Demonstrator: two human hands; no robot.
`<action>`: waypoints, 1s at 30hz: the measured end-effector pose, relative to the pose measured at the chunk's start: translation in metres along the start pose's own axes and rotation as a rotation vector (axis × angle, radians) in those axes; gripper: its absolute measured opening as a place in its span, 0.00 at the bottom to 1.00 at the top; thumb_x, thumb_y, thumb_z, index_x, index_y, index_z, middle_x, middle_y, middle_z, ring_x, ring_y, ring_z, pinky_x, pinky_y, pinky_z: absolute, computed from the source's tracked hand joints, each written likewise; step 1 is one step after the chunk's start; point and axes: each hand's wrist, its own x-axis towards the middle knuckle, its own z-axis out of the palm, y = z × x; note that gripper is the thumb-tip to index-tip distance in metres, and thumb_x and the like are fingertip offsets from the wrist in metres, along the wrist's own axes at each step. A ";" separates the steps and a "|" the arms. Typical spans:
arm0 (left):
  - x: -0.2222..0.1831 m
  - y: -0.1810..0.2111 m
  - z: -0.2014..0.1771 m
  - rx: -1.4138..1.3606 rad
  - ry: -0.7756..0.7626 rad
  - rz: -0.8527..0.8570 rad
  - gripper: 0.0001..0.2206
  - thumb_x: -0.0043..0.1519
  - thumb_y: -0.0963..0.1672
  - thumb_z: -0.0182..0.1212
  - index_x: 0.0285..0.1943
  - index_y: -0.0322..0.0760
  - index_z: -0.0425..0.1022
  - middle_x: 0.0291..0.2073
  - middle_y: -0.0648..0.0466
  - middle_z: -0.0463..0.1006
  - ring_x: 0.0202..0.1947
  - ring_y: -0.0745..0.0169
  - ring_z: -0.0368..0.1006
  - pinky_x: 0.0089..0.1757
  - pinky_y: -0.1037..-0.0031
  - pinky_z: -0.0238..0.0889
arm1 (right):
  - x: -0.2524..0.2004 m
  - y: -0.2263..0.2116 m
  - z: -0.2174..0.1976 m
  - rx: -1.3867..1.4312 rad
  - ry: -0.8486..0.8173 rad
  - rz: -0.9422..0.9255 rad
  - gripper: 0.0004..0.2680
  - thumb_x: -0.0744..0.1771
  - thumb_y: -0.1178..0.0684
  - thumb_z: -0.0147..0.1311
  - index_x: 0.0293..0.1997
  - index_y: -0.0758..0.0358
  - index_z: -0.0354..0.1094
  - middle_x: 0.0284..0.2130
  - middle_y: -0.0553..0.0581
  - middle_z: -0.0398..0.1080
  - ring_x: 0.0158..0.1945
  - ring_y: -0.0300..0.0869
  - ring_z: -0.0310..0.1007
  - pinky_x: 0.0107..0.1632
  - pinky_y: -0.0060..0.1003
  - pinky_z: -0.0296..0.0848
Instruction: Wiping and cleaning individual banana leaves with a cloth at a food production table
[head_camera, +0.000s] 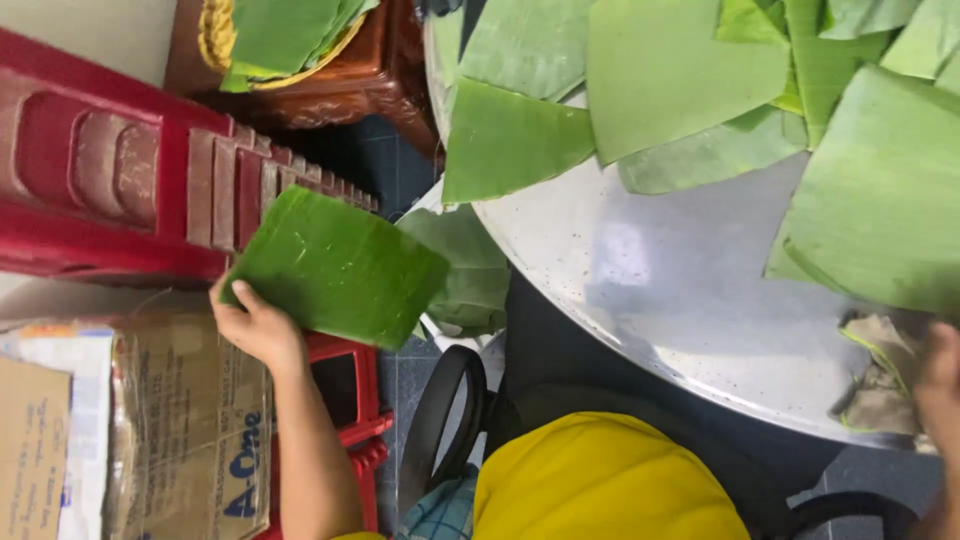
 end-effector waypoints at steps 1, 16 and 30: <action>-0.011 -0.008 0.009 -0.016 -0.015 0.008 0.10 0.72 0.40 0.50 0.55 0.30 0.75 0.47 0.41 0.81 0.47 0.45 0.77 0.47 0.61 0.68 | 0.056 -0.076 -0.025 -0.009 0.010 0.019 0.16 0.86 0.57 0.38 0.70 0.90 0.70 0.59 0.81 0.74 0.64 0.64 0.72 0.76 0.53 0.64; -0.109 0.057 0.103 -0.053 -0.622 0.229 0.19 0.67 0.42 0.60 0.67 0.30 0.71 0.60 0.41 0.76 0.62 0.41 0.70 0.61 0.55 0.60 | 0.087 -0.337 -0.140 0.038 0.048 -0.275 0.13 0.65 0.52 0.60 0.55 0.56 0.73 0.55 0.55 0.76 0.62 0.48 0.73 0.68 0.48 0.68; -0.302 0.364 0.142 -0.536 -1.130 1.175 0.18 0.68 0.43 0.53 0.68 0.35 0.69 0.63 0.41 0.71 0.67 0.36 0.63 0.69 0.40 0.49 | 0.043 -0.210 -0.138 -0.438 0.404 0.163 0.17 0.67 0.59 0.61 0.65 0.65 0.74 0.54 0.73 0.68 0.52 0.62 0.67 0.52 0.53 0.66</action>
